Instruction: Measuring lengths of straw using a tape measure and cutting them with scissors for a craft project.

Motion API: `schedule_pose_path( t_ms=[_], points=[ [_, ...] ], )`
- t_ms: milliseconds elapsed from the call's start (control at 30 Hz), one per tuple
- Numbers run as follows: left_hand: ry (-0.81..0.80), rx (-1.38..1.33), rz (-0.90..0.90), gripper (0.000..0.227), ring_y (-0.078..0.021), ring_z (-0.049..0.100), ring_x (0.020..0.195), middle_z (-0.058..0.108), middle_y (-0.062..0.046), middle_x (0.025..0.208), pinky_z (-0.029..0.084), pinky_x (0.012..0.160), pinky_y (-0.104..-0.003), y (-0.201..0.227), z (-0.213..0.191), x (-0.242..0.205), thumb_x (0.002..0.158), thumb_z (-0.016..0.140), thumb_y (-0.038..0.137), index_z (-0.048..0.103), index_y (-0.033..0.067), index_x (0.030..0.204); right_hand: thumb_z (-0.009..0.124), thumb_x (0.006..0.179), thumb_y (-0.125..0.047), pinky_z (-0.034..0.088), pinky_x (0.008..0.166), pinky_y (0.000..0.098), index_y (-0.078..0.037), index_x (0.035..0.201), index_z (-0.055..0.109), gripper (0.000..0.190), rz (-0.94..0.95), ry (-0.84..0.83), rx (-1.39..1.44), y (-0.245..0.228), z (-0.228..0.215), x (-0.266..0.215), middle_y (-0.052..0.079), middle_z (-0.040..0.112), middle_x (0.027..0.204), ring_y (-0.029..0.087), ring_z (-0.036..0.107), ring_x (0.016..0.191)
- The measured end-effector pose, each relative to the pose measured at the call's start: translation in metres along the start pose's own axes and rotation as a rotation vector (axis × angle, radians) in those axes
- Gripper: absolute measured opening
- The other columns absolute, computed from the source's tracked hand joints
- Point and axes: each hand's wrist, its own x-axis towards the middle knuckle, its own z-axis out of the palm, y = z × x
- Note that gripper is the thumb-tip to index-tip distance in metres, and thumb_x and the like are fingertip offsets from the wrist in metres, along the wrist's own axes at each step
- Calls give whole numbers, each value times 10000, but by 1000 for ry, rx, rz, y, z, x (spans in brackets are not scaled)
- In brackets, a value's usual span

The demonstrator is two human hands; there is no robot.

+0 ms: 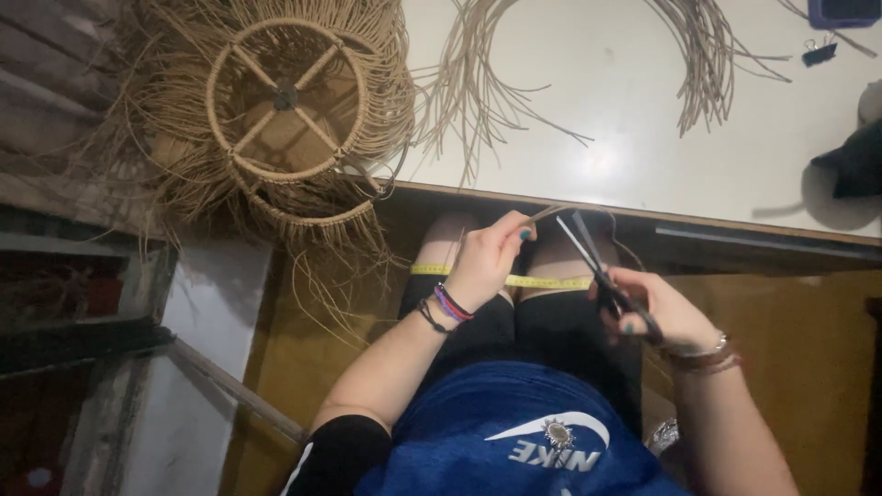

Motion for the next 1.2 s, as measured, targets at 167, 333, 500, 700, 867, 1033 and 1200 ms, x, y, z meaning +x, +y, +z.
schedule_pose_path(
  t_ms=[167,333,500,700,867,1033,1200],
  points=[
    [-76,136,26,176,-348,749,877,769,-86,858,606,776,-447,10,6,-8,1053,522,247,668,193,1136,863,667,-557,533,474,276,-12,965,711,640,-92,96,-55,-6,13,15,109,674,610,201,723,547],
    [-107,175,34,178,-340,749,913,773,-80,885,611,793,-447,13,5,-10,1046,517,259,663,217,1139,885,696,-390,571,513,313,19,965,730,514,-93,172,-116,-1,13,27,134,674,644,220,704,565],
    [-158,-36,236,156,-344,709,1064,660,-126,1226,588,871,-407,-19,12,-1,1048,551,224,664,116,1043,846,763,-414,547,474,326,14,908,736,466,-77,193,-116,-5,16,24,130,632,567,214,642,509],
    [-488,-1192,226,325,-369,467,1427,338,-233,1645,527,1000,-412,-18,31,4,1116,468,202,605,62,857,827,776,-457,502,407,284,-14,835,711,462,-141,112,14,-21,34,18,80,601,511,178,626,457],
    [-440,-1115,155,299,-366,434,1446,429,-275,1569,420,1138,-476,-15,29,1,1103,472,202,559,72,848,815,805,-257,463,376,232,-1,809,715,275,-127,156,-7,-17,24,16,52,575,457,126,582,390],
    [-400,-936,139,351,-298,412,1472,518,-201,1507,367,1185,-496,-33,26,5,1128,430,213,592,-72,1252,889,704,-168,549,864,486,-16,1242,716,585,-7,484,-555,6,-31,18,234,772,940,351,726,965],
    [-572,-890,77,570,-281,375,1525,421,-179,1588,241,1326,-409,-43,26,3,1053,458,212,348,-15,1565,749,905,-154,627,593,436,27,1392,453,598,76,655,-1430,-1,-80,33,228,741,815,387,745,672]
  ],
)
